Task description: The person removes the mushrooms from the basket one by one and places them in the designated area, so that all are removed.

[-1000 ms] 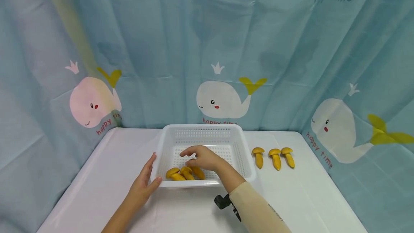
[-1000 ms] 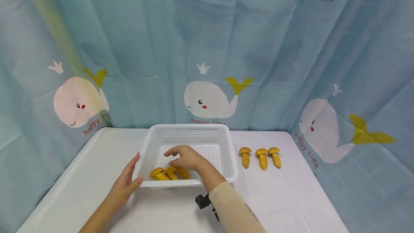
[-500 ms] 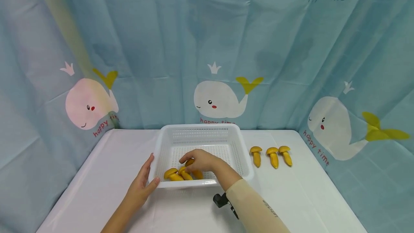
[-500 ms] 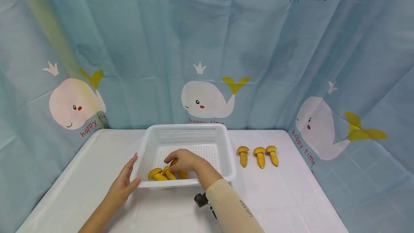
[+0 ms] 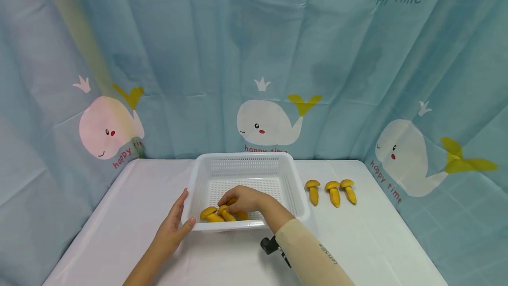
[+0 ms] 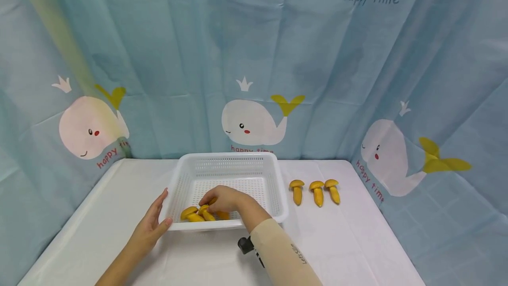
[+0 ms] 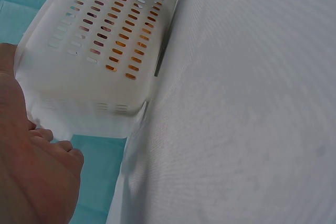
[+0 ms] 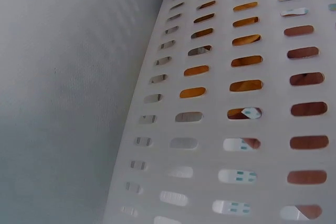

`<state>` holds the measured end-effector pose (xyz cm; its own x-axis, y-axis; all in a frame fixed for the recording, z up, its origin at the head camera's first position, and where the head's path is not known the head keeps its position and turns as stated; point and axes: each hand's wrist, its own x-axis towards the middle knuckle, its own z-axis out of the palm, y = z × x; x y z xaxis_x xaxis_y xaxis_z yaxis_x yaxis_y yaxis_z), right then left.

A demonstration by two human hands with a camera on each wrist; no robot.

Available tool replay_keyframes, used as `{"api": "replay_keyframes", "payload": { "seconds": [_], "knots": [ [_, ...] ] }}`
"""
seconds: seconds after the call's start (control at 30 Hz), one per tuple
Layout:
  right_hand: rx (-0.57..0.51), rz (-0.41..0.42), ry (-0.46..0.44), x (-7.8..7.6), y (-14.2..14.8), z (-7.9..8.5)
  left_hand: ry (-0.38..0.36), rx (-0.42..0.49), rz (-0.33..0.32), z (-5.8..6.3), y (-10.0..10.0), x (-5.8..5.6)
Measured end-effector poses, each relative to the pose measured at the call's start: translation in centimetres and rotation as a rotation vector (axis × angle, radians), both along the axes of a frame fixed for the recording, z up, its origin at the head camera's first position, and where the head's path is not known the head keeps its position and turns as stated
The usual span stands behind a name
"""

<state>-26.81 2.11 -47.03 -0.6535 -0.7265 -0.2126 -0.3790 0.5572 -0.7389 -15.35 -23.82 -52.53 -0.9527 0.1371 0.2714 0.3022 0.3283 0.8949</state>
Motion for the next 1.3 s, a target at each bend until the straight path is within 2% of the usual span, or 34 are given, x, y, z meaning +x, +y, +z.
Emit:
{"api": "replay_keyframes", "payload": {
  "seconds": [0.33,0.83,1.3],
  "knots": [
    [-0.011,-0.02,0.015,0.2,-0.3,0.1,0.007,-0.016,0.015,-0.2,-0.2,0.0],
    [-0.052,-0.111,0.063,0.6,-0.3,0.3,0.038,-0.022,0.006,-0.3,-0.4,0.0],
    [-0.216,-0.116,0.182,0.9,0.8,2.4,0.049,0.027,-0.019,-0.3,-0.3,-0.3]
  ]
}}
